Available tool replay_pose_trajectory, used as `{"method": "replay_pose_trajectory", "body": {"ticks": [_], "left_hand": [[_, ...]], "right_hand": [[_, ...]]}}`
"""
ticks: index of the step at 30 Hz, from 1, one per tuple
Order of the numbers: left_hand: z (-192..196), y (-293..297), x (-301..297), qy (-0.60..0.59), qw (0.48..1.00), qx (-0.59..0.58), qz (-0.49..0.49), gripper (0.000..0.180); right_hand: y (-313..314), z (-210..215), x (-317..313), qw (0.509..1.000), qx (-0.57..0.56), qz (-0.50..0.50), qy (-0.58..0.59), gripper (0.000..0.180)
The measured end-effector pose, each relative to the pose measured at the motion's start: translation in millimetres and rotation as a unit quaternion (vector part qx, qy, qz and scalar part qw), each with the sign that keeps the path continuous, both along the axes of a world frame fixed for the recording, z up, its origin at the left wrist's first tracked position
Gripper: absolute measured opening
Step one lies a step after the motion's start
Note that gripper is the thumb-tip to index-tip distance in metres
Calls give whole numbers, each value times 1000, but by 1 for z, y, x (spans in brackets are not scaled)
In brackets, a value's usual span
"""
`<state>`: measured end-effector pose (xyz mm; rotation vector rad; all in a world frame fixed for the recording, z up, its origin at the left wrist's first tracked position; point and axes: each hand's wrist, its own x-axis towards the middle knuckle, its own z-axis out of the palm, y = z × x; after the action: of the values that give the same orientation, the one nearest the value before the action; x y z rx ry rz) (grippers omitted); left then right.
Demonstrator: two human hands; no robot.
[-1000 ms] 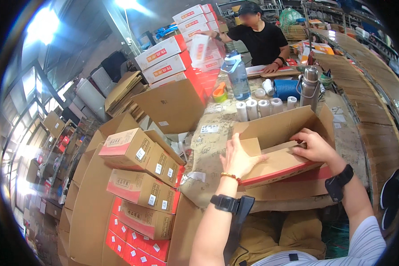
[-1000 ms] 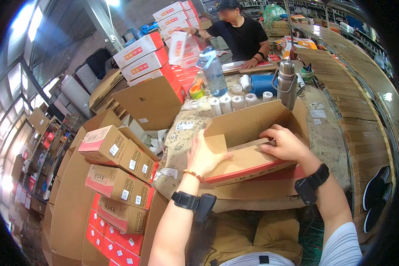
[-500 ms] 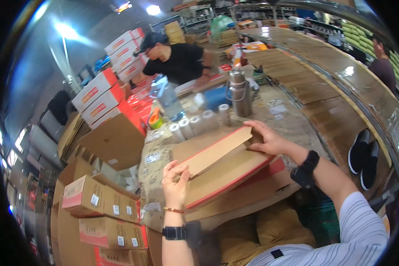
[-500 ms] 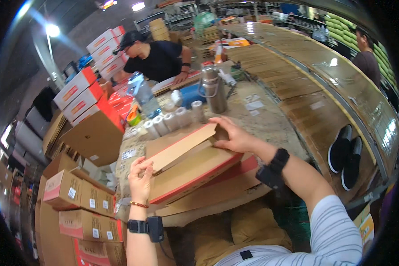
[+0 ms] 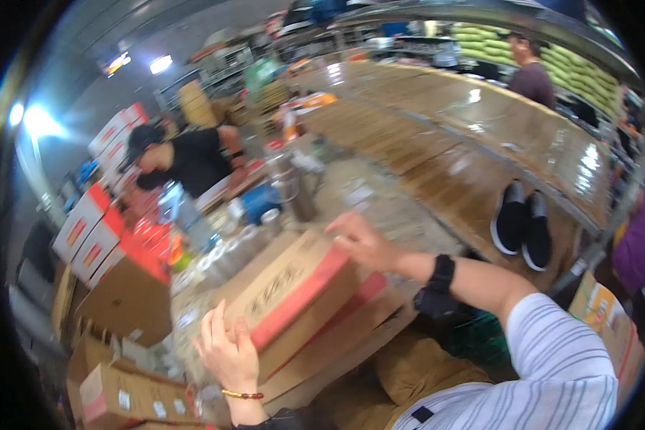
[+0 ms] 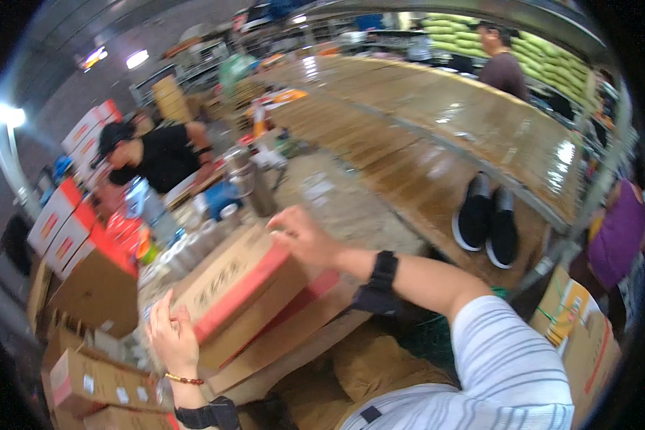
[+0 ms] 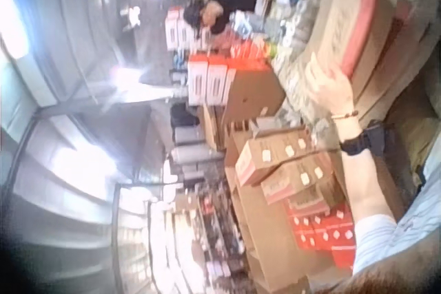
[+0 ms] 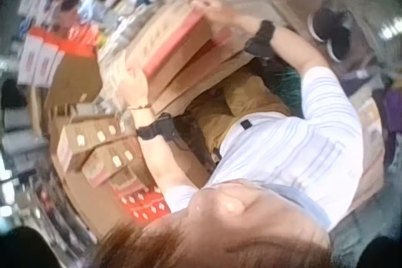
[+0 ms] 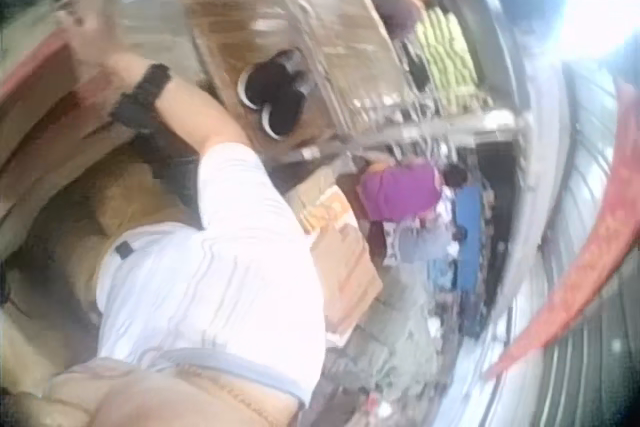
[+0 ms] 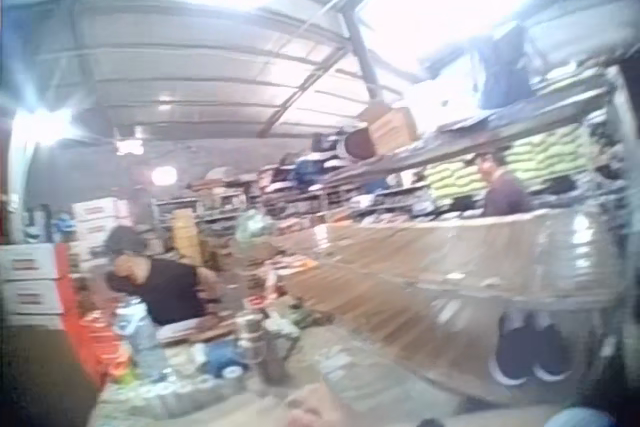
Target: Pack shoes into boxes and apply labels in a factory setting.
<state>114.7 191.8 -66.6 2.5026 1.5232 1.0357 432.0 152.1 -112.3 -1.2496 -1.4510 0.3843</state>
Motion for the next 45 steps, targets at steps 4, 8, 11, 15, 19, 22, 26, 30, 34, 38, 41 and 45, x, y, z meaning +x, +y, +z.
{"method": "replay_pose_trajectory", "body": {"ticks": [4,8,11,15,19,22,26,30,34,38,41,45], "left_hand": [[-84,26,9,187,978,73,64,50],[-55,6,29,219,974,-41,45,49],[-71,16,20,203,972,119,30,42],[-55,3,31,213,968,128,37,41],[-51,0,33,211,975,-41,58,50],[-71,16,27,201,977,31,66,52],[-26,3,22,19,999,-39,-22,58],[-55,-29,24,16,993,116,-10,38],[-98,-43,25,22,995,92,-23,24],[-73,-78,64,-94,986,23,-138,31],[-50,-96,88,-307,854,-310,-285,35],[-17,-63,72,-396,887,-93,-218,41]], "right_hand": [[-18,-55,50,985,-63,-75,-143,32],[-101,-75,177,824,-221,-366,-371,35],[-197,-42,229,645,-338,-608,-315,40],[-271,-53,245,576,-372,-684,-248,34],[-251,-63,256,737,-257,-616,-109,35],[-198,-64,227,889,-56,-390,233,30],[-142,-33,130,814,45,75,575,40],[-123,-35,58,804,51,157,571,42],[-110,-43,14,762,22,202,614,42],[-100,-50,-14,734,-14,226,640,42],[-94,-50,-26,721,-37,240,649,42],[-88,-49,-18,711,-64,242,657,43]]}}
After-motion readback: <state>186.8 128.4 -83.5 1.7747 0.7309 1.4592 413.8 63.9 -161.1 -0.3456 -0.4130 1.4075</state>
